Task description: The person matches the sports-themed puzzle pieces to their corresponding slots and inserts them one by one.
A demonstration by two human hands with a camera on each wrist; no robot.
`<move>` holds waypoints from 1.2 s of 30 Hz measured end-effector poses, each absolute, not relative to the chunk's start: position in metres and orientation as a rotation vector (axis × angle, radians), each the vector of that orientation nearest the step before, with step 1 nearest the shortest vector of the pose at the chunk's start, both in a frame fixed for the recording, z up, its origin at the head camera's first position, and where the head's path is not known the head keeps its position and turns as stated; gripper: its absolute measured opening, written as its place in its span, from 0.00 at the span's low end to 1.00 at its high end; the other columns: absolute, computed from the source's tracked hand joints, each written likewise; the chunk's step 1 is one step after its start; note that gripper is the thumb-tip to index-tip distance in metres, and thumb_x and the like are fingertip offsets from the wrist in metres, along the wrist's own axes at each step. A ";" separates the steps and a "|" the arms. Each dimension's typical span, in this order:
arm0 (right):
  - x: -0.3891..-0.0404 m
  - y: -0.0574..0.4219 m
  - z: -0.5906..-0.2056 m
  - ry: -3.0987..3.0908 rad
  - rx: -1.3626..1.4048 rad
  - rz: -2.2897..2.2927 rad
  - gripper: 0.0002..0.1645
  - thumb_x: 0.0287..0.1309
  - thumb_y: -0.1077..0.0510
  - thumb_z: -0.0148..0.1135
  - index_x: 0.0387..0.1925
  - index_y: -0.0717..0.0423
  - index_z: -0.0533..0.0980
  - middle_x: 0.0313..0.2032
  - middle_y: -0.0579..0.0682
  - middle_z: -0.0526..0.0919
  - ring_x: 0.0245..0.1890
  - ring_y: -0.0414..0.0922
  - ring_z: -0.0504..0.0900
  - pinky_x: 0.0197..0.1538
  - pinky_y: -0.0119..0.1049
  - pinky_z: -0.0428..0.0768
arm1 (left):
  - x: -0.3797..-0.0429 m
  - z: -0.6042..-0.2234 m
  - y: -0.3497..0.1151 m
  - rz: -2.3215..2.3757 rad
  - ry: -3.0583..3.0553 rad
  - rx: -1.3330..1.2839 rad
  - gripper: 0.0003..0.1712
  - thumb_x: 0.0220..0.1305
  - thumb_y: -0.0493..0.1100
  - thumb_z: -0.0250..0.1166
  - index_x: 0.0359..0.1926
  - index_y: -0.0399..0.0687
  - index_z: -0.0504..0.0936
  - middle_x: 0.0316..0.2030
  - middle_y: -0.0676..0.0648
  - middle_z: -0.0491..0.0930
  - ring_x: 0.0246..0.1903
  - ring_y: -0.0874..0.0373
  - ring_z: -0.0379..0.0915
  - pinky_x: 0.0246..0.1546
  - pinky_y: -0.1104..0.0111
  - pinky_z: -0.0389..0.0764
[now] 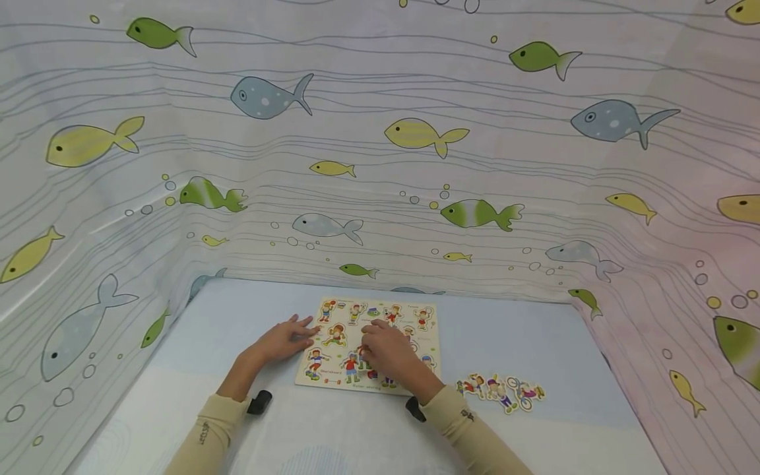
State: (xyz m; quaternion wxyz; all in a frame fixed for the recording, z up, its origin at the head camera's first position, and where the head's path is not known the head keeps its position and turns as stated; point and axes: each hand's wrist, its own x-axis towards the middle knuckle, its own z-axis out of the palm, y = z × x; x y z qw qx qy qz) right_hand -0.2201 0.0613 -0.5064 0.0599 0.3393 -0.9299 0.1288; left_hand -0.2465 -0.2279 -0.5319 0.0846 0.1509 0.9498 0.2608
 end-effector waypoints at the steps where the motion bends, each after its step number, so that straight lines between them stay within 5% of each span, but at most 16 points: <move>1: -0.220 0.060 -0.506 -2.818 1.030 0.387 0.02 0.59 0.54 0.69 0.32 0.47 0.83 0.55 0.48 0.81 0.61 0.47 0.74 0.58 0.41 0.78 | -0.247 -0.532 -0.228 0.775 2.834 0.446 0.21 0.69 0.47 0.63 0.60 0.48 0.80 0.70 0.41 0.63 0.72 0.34 0.46 0.68 0.37 0.46; 10: -0.223 0.050 -0.506 -2.819 1.094 0.454 0.03 0.58 0.56 0.70 0.32 0.50 0.83 0.55 0.51 0.82 0.63 0.53 0.73 0.58 0.43 0.78 | -0.249 -0.529 -0.229 0.784 2.835 0.467 0.21 0.69 0.46 0.63 0.61 0.47 0.80 0.70 0.40 0.63 0.72 0.33 0.46 0.67 0.36 0.46; 36: -0.219 0.034 -0.521 -2.932 1.077 0.352 0.03 0.61 0.52 0.69 0.33 0.45 0.84 0.56 0.44 0.81 0.61 0.43 0.72 0.51 0.37 0.81 | -0.248 -0.533 -0.229 0.787 2.824 0.462 0.21 0.69 0.46 0.63 0.60 0.48 0.80 0.70 0.41 0.63 0.72 0.34 0.47 0.68 0.36 0.47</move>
